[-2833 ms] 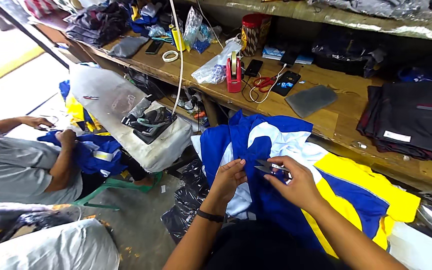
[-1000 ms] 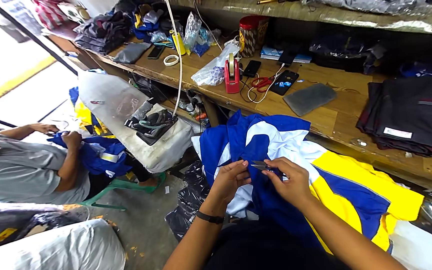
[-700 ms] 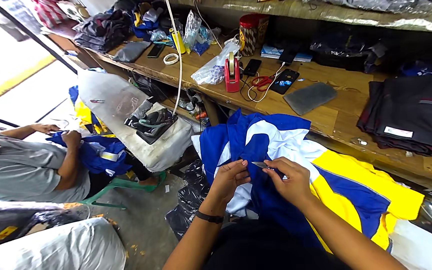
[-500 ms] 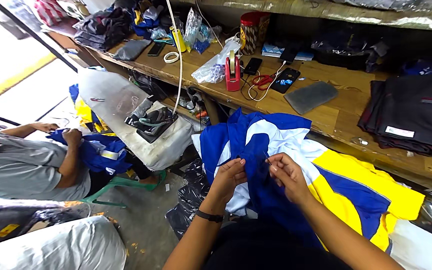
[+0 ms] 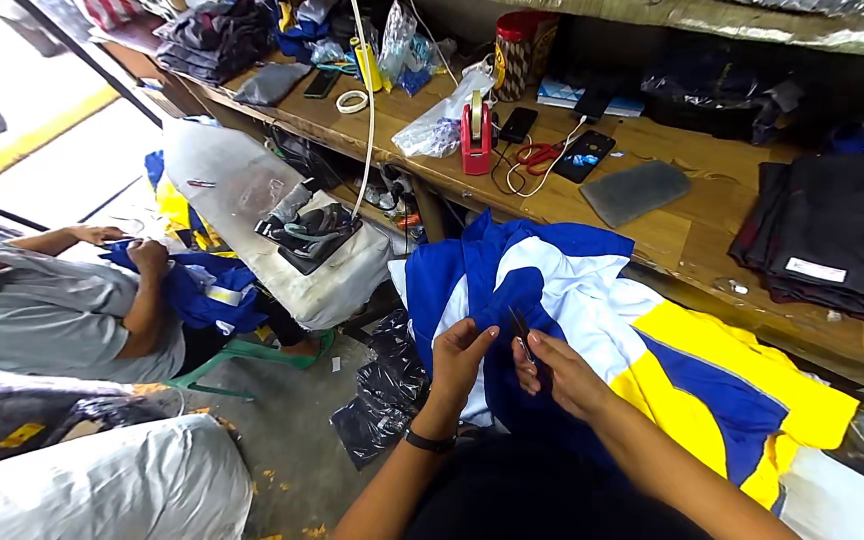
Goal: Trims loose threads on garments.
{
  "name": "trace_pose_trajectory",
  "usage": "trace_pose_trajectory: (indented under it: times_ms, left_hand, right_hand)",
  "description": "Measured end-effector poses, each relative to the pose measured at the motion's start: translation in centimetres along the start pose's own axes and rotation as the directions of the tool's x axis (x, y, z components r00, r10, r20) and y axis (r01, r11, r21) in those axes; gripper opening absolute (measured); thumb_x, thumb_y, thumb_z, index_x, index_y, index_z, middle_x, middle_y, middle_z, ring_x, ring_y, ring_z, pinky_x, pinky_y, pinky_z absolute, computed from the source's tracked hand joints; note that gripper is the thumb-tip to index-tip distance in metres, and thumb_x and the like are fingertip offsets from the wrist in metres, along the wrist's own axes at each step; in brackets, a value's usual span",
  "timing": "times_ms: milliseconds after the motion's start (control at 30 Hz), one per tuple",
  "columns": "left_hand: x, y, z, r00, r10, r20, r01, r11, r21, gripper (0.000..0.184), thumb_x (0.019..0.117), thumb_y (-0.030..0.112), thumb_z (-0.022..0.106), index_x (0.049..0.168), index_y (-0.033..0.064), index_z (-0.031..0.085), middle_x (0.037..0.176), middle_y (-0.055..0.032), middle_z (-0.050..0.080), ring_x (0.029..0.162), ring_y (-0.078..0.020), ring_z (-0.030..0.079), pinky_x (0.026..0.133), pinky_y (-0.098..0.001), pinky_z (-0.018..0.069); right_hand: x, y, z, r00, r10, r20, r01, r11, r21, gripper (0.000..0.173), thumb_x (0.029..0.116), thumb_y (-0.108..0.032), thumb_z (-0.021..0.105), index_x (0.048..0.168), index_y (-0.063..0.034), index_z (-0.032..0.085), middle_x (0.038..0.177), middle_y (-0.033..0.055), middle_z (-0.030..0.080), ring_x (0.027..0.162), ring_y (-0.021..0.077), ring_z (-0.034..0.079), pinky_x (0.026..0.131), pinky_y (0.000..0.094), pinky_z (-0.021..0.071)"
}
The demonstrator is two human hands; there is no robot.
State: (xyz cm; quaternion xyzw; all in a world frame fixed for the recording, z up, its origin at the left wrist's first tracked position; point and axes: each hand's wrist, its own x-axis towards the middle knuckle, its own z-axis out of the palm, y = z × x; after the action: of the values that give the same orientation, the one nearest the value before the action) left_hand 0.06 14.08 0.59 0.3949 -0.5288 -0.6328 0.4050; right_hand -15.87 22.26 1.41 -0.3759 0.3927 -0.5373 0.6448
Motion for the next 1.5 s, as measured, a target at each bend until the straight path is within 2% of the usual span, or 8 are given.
trace_pose_trajectory:
  times_ms: [67, 233, 867, 1067, 1200, 1367, 1467, 1500]
  left_hand:
    - [0.0, -0.2, 0.0, 1.000, 0.017, -0.024, -0.018, 0.999, -0.031, 0.002, 0.0927, 0.001, 0.068, 0.093, -0.0008, 0.070, 0.081, -0.0010, 0.072, 0.077, -0.0054, 0.068, 0.079, -0.0251, 0.0578]
    - [0.0, -0.7, -0.1, 1.000, 0.001, 0.002, -0.001, 0.982, -0.187, 0.010, 0.0956, -0.003, 0.062, 0.100, -0.0038, 0.071, 0.091, -0.0042, 0.074, 0.088, -0.0090, 0.070, 0.088, -0.0294, 0.0573]
    - [0.1, -1.4, 0.2, 0.998, 0.064, -0.013, -0.065, 0.988, -0.142, 0.010, 0.0940, -0.002, 0.064, 0.094, -0.0019, 0.074, 0.090, -0.0027, 0.070, 0.088, -0.0080, 0.066, 0.086, -0.0273, 0.0553]
    - [0.1, -2.6, 1.0, 0.982, 0.184, -0.044, -0.189, 0.972, -0.143, 0.012, 0.0956, -0.001, 0.062, 0.093, -0.0011, 0.073, 0.090, -0.0010, 0.068, 0.087, -0.0062, 0.063, 0.085, -0.0256, 0.0543]
    - [-0.1, -2.3, 1.1, 0.996, 0.083, -0.029, -0.088, 0.966, -0.244, 0.014, 0.0976, -0.001, 0.058, 0.096, -0.0023, 0.072, 0.093, -0.0031, 0.072, 0.091, -0.0079, 0.068, 0.089, -0.0292, 0.0562]
    - [-0.4, -1.8, 1.4, 0.999, -0.046, 0.019, 0.050, 0.923, -0.382, 0.016, 0.1004, 0.000, 0.054, 0.099, -0.0015, 0.070, 0.094, -0.0055, 0.073, 0.091, -0.0110, 0.069, 0.090, -0.0320, 0.0571]
    - [-0.4, -1.9, 1.5, 1.000, -0.018, -0.003, 0.016, 0.929, -0.369, 0.016, 0.0991, -0.001, 0.056, 0.097, -0.0009, 0.071, 0.092, -0.0039, 0.074, 0.089, -0.0091, 0.069, 0.088, -0.0298, 0.0572]
    - [-0.4, -1.9, 1.6, 1.000, 0.000, -0.008, -0.003, 0.932, -0.361, 0.015, 0.0986, -0.001, 0.057, 0.097, -0.0006, 0.072, 0.092, -0.0035, 0.074, 0.089, -0.0087, 0.069, 0.088, -0.0293, 0.0572]
  right_hand:
    - [-0.3, -0.2, -0.3, 0.996, 0.055, 0.067, -0.057, 0.997, 0.041, 0.032, 0.1104, -0.037, 0.035, 0.094, -0.0158, 0.053, 0.071, -0.0078, 0.053, 0.055, 0.0031, 0.053, 0.054, 0.0183, 0.0484]
    - [-0.4, -0.2, -0.2, 0.986, 0.166, 0.037, -0.168, 0.983, 0.075, 0.045, 0.1110, -0.037, 0.026, 0.088, -0.0134, 0.057, 0.054, -0.0108, 0.040, 0.038, -0.0024, 0.035, 0.037, 0.0123, 0.0302]
    - [0.2, -0.5, 0.5, 0.959, 0.281, -0.046, -0.279, 0.960, 0.037, 0.049, 0.1121, -0.037, 0.026, 0.078, -0.0141, 0.053, 0.053, -0.0096, 0.036, 0.038, -0.0015, 0.030, 0.037, 0.0133, 0.0259]
    - [0.2, -0.8, 0.6, 0.914, 0.380, 0.138, -0.400, 0.798, 0.451, 0.058, 0.1091, -0.052, 0.023, 0.077, -0.0139, 0.053, 0.051, -0.0079, 0.038, 0.035, 0.0001, 0.037, 0.035, 0.0146, 0.0340]
    - [0.4, -0.7, 1.4, 0.959, 0.191, -0.208, -0.215, 0.971, -0.101, 0.043, 0.1112, -0.032, 0.039, 0.075, -0.0146, 0.055, 0.055, -0.0102, 0.041, 0.041, -0.0018, 0.033, 0.040, 0.0148, 0.0272]
    - [0.4, -0.1, 0.7, 0.948, 0.313, 0.059, -0.313, 0.877, 0.365, 0.054, 0.1093, -0.050, 0.031, 0.074, -0.0162, 0.053, 0.052, -0.0094, 0.038, 0.037, -0.0017, 0.035, 0.035, 0.0133, 0.0311]
    - [0.5, 0.4, 1.1, 0.971, 0.078, -0.226, -0.109, 0.986, -0.125, 0.041, 0.1086, -0.030, 0.047, 0.071, -0.0154, 0.054, 0.055, -0.0096, 0.042, 0.043, -0.0012, 0.036, 0.042, 0.0155, 0.0287]
    - [0.5, 0.5, 1.3, 0.966, 0.061, -0.250, -0.097, 0.986, -0.137, 0.041, 0.1082, -0.029, 0.048, 0.070, -0.0157, 0.054, 0.054, -0.0099, 0.043, 0.042, -0.0019, 0.036, 0.040, 0.0147, 0.0290]
